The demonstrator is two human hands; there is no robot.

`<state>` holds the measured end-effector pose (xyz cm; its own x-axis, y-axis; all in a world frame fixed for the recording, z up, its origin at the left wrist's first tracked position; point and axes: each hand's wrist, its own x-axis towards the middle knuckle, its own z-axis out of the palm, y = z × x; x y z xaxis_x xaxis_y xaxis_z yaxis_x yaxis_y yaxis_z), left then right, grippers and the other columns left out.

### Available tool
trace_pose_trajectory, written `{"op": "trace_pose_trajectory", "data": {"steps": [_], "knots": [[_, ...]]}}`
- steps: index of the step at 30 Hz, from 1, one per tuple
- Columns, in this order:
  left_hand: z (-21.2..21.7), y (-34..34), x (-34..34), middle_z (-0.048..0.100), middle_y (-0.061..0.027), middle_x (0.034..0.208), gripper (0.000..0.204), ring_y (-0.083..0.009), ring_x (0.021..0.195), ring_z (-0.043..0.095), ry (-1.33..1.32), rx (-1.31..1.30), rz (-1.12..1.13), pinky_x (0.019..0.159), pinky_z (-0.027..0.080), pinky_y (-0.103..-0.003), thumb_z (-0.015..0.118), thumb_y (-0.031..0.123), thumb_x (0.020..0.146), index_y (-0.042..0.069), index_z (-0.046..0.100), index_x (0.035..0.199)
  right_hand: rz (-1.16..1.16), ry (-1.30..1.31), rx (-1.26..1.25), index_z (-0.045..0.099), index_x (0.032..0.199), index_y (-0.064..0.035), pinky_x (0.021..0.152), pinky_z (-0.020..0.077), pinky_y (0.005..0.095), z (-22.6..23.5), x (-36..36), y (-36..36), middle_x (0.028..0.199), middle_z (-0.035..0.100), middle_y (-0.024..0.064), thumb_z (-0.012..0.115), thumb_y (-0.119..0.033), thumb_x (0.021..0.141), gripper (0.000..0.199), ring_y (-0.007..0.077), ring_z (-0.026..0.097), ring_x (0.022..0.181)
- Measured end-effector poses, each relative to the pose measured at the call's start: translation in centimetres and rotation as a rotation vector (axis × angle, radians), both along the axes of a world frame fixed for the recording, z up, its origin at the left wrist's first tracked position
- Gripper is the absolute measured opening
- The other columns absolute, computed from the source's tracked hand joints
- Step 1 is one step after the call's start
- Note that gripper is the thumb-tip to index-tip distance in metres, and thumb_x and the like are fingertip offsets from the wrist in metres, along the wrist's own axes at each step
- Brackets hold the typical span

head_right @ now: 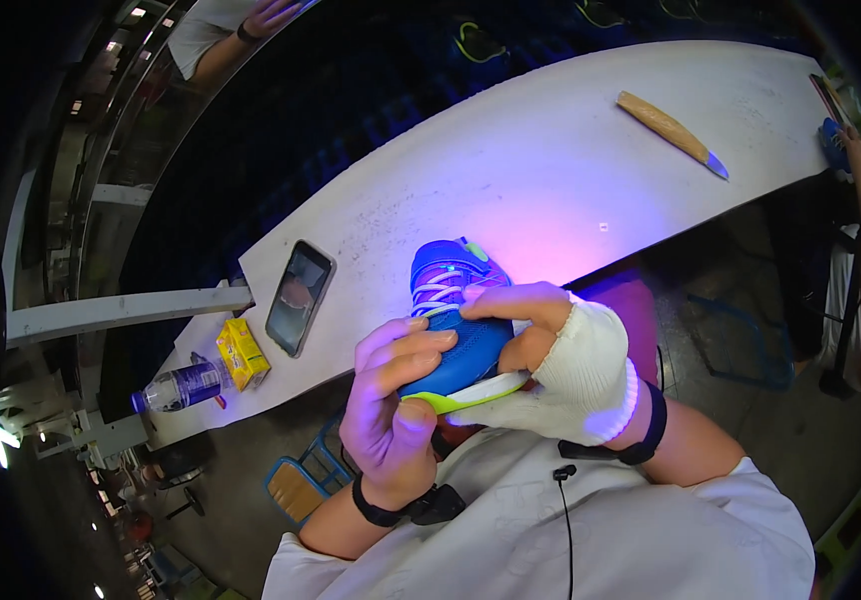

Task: Checking and inspecting shoes for quality control as they come off a production line conveyor.

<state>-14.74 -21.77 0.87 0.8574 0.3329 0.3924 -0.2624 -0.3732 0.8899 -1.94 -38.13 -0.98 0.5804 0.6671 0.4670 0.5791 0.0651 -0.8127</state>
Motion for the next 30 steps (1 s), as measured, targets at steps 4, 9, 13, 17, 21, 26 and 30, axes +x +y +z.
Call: {"op": "trace_pose_trajectory", "data": {"steps": [4,9,13,17,21,26,30], "knots": [[-0.2,-0.1,-1.0,0.075,-0.0214,0.125,0.029,-0.0404,0.136,0.057,-0.028,-0.302,0.100,0.118,0.040,-0.054,0.050,0.023,0.113,0.000,0.067,0.117,0.012,-0.023,-0.045,0.067,0.091,-0.0104,0.088,0.0600,0.0387,-2.3,0.9,1.3,0.140,0.063,0.0195,0.101,-0.016,0.068,0.041,0.0326,0.072,0.113],[1.0,3.3,-2.6,0.073,-0.0286,0.128,0.044,-0.0468,0.145,0.053,0.194,-0.292,0.023,0.123,0.037,-0.058,0.061,0.040,0.110,-0.003,0.067,0.118,0.050,-0.315,-0.105,0.074,0.092,-0.0137,0.079,0.0590,0.0459,-3.8,1.2,1.9,0.121,0.070,0.0123,0.088,-0.023,0.072,0.027,0.0353,0.068,0.096],[0.3,4.9,-2.1,0.075,-0.0268,0.125,0.094,-0.0476,0.132,0.064,0.208,0.121,-0.063,0.122,0.039,-0.063,0.092,0.061,0.053,-0.003,0.069,0.118,0.139,-0.391,-0.069,0.071,0.096,-0.0144,0.076,0.0575,0.0480,-3.6,1.5,2.3,0.112,0.065,0.0127,0.079,-0.027,0.079,0.023,0.0369,0.066,0.095],[-0.4,5.1,-1.5,0.077,-0.0258,0.118,0.088,-0.0438,0.127,0.069,0.134,0.103,-0.057,0.121,0.040,-0.066,0.098,0.050,0.051,-0.002,0.070,0.115,0.152,-0.405,-0.033,0.070,0.094,-0.0154,0.068,0.0566,0.0468,-3.3,2.1,3.1,0.107,0.067,0.0115,0.084,-0.030,0.072,0.029,0.0339,0.067,0.087],[-0.6,5.4,-1.7,0.079,-0.0244,0.112,0.084,-0.0425,0.119,0.073,0.143,0.098,-0.050,0.120,0.040,-0.069,0.098,0.051,0.052,0.000,0.070,0.112,0.152,-0.458,-0.006,0.072,0.090,-0.0142,0.061,0.0565,0.0425,-3.5,2.4,3.4,0.105,0.070,0.0121,0.089,-0.034,0.064,0.037,0.0299,0.068,0.079],[-1.6,6.4,-2.6,0.080,-0.0237,0.110,0.057,-0.0433,0.116,0.074,0.153,0.093,-0.066,0.120,0.039,-0.070,0.104,0.027,0.069,0.003,0.070,0.108,0.190,-0.366,-0.054,0.067,0.079,-0.0083,0.068,0.0581,0.0465,-4.6,2.6,3.3,0.108,0.069,0.0155,0.090,-0.040,0.065,0.041,0.0339,0.069,0.087],[-1.9,7.3,-3.1,0.079,-0.0243,0.111,0.045,-0.0455,0.126,0.069,0.141,0.049,-0.056,0.119,0.039,-0.069,0.097,0.017,0.074,0.004,0.069,0.106,0.135,-0.324,0.020,0.059,0.081,-0.0020,0.098,0.0549,0.0584,-6.1,2.6,4.4,0.124,0.065,0.0246,0.091,-0.046,0.067,0.056,0.0439,0.065,0.112]]}}
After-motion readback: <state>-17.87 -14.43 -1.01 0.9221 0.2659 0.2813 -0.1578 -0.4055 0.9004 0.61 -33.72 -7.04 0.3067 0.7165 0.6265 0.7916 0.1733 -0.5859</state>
